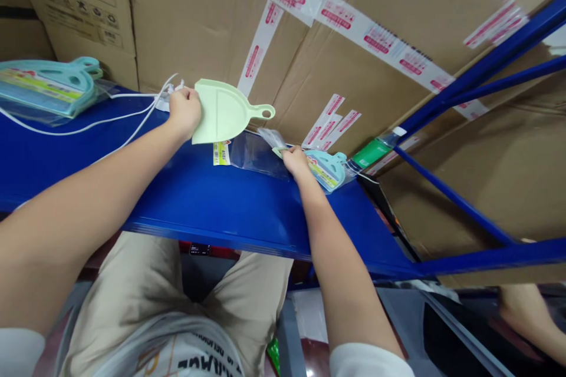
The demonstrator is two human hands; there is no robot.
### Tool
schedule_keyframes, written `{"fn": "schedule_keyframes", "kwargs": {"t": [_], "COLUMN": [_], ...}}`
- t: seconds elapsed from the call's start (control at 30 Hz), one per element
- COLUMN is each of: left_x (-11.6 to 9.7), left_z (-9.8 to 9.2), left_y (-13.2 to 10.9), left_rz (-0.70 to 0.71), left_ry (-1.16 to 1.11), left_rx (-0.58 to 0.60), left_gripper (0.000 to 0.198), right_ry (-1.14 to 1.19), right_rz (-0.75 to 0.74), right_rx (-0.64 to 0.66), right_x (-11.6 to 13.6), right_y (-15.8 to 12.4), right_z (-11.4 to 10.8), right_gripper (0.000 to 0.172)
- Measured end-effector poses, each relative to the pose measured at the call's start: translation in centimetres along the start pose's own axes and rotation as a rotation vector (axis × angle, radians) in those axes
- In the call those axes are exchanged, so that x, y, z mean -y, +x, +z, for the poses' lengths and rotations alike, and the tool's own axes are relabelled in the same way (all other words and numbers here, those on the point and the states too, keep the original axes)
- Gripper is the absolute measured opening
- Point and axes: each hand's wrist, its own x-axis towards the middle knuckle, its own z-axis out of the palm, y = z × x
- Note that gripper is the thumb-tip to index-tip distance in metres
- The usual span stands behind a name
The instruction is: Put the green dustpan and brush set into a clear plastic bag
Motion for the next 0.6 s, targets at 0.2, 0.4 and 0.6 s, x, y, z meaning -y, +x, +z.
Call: {"fn": "schedule_keyframes", "kwargs": {"t": [0.2,0.4,0.6], "left_x": [0.5,1.1,0.8], "left_z": [0.5,0.8,0.9], "left_y": [-0.3,-0.1,-0.2], "left_rz": [0.01,0.041,0.023], "left_ry": [0.014,0.0,0.026], "left_rx": [0.041,0.073,0.109], "left_gripper": [0.021,0.015,0.012], "right_ry": [0.011,-0.031,-0.049], "right_rz": [0.049,0.018,-0.02], "right_rx": [-0.092,-0.029,0.025], "right_x": [1.0,1.6,0.7], "right_y": [-0.8,-1.1,-0.5], "right_z": [0.6,0.1,0.2], "right_gripper": [0.018,0.016,0.013]}}
